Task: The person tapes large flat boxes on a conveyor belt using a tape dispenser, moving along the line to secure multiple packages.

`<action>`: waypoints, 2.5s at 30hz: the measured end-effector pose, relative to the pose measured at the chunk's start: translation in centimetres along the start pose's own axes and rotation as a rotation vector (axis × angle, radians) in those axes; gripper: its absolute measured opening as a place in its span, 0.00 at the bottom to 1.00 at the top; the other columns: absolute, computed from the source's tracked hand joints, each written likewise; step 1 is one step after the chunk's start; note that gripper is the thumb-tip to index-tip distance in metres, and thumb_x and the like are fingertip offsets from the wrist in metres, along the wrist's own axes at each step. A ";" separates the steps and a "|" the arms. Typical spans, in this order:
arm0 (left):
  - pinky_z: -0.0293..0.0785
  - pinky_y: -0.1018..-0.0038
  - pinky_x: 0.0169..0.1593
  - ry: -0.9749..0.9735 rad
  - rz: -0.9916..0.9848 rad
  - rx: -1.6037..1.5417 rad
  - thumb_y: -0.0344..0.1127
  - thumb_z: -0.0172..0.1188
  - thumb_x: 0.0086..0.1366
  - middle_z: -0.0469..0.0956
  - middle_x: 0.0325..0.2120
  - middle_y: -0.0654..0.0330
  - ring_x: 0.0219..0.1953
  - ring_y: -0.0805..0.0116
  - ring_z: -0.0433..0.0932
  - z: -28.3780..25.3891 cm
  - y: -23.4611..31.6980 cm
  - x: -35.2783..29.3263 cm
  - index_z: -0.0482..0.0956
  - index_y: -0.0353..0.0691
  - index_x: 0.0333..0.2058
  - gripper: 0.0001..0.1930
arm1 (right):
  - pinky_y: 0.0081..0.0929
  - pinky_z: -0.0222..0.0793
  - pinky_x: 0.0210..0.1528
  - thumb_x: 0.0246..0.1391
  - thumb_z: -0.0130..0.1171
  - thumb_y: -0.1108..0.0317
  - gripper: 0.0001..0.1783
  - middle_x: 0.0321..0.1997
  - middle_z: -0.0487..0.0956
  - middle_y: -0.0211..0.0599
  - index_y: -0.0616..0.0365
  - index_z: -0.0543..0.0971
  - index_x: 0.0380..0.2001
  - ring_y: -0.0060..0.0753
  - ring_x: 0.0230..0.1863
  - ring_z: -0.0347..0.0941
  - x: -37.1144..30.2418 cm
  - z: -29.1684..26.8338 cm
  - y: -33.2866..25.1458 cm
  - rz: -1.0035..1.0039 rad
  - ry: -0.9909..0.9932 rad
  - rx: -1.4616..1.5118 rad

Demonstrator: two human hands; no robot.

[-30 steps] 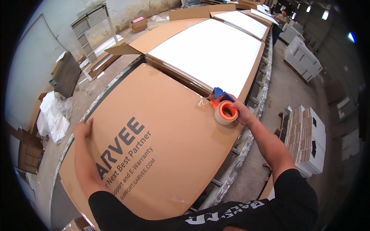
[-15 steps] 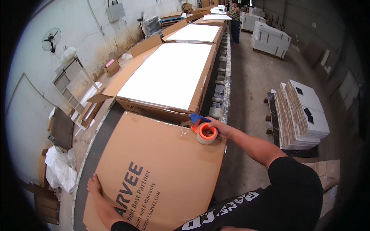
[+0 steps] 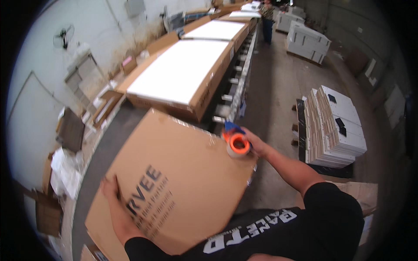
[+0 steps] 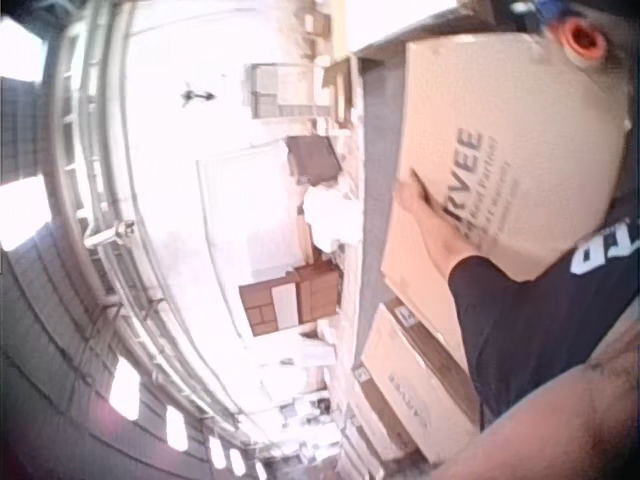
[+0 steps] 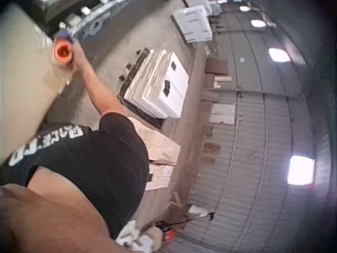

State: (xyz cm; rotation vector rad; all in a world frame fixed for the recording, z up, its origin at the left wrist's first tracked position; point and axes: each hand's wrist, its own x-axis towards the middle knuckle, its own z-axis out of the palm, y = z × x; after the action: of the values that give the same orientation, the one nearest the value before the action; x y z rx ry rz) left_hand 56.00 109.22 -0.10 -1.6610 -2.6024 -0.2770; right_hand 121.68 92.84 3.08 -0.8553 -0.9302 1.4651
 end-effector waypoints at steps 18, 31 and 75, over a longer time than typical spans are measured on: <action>0.48 0.50 0.71 -0.102 1.043 -0.168 0.60 0.58 0.61 0.57 0.69 0.54 0.71 0.53 0.53 -3.6 19.0 -42.8 0.61 0.46 0.66 0.40 | 0.36 0.71 0.55 0.60 0.56 0.59 0.33 0.53 0.74 0.42 0.63 0.58 0.62 0.34 0.53 0.74 3.5 -5.4 4.3 -0.104 0.115 -0.072; 0.53 0.51 0.68 -0.022 1.029 -0.245 0.56 0.64 0.56 0.64 0.65 0.55 0.69 0.55 0.58 -2.0 19.1 -43.8 0.71 0.44 0.60 0.36 | 0.42 0.73 0.52 0.60 0.50 0.52 0.24 0.53 0.75 0.40 0.57 0.72 0.51 0.41 0.51 0.75 6.3 -7.2 4.7 -0.012 0.188 -0.242; 0.58 0.60 0.66 0.196 0.900 -0.233 0.57 0.71 0.48 0.70 0.59 0.55 0.65 0.56 0.64 -2.7 10.6 -46.0 0.75 0.42 0.52 0.36 | 0.38 0.60 0.66 0.58 0.60 0.63 0.39 0.66 0.63 0.56 0.72 0.55 0.65 0.45 0.64 0.65 1.6 -5.0 3.8 -0.576 0.517 -0.633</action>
State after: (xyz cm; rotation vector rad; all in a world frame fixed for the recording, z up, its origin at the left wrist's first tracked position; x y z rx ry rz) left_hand 84.95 71.89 -2.13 -2.5003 -1.5053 -0.6445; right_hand 124.51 94.68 -2.46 -1.2161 -1.1247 0.4079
